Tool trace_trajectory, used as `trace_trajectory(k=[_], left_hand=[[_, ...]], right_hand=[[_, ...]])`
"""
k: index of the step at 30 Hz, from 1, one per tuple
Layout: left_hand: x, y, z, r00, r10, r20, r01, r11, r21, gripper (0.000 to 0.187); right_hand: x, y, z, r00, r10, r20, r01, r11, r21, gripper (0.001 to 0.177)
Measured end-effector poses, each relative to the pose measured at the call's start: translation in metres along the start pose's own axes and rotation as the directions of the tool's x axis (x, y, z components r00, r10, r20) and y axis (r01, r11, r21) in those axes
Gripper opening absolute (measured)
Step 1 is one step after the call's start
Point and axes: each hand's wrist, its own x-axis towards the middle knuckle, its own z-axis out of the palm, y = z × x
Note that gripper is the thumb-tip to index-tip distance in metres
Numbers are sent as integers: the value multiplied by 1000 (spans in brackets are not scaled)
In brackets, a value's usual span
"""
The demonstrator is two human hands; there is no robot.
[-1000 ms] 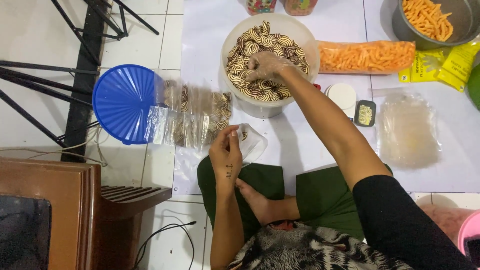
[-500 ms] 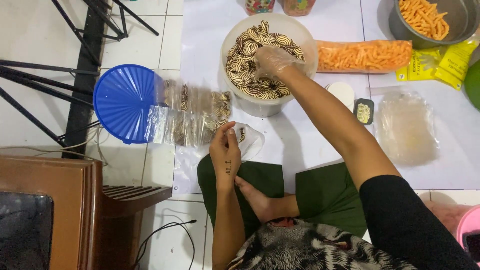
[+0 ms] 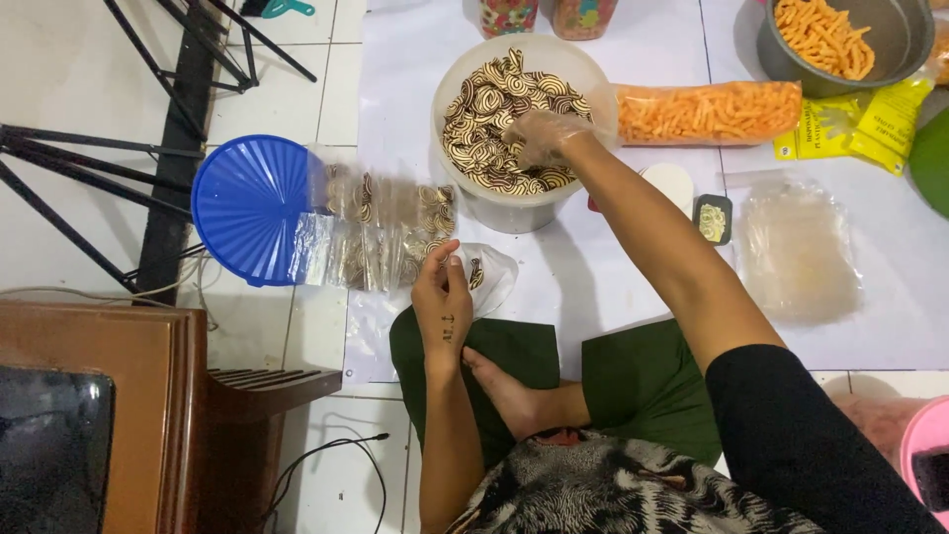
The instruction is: Manually filling small plastic bags with spiral-shaped snacks while sitting on the floor.
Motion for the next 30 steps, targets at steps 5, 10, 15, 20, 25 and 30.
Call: trace_trajectory(k=[5, 10, 15, 20, 25, 30], left_hand=[[0, 1, -1, 1000, -19, 0, 19, 1000, -3, 28], [0, 6, -2, 999, -30, 14, 31, 999, -26, 28], [3, 0, 0, 999, -42, 3, 42, 999, -8, 28], [16, -13, 12, 999, -51, 13, 51, 998, 43, 32], [27, -20, 20, 998, -59, 20, 58, 995, 79, 31], [44, -33, 28, 995, -81, 61, 73, 989, 129, 24]], right_hand=[[2, 5, 6, 995, 1, -97, 5, 998, 62, 47], [19, 21, 12, 967, 14, -254, 38, 979, 201, 23], [30, 40, 7, 924, 51, -378, 173, 828, 533, 36], [-27, 32, -2, 885, -81, -459, 373, 714, 593, 13], [-104, 7, -12, 882, -286, -376, 468, 634, 616, 14], [-155, -22, -14, 859, -493, -138, 506, 777, 373, 17]])
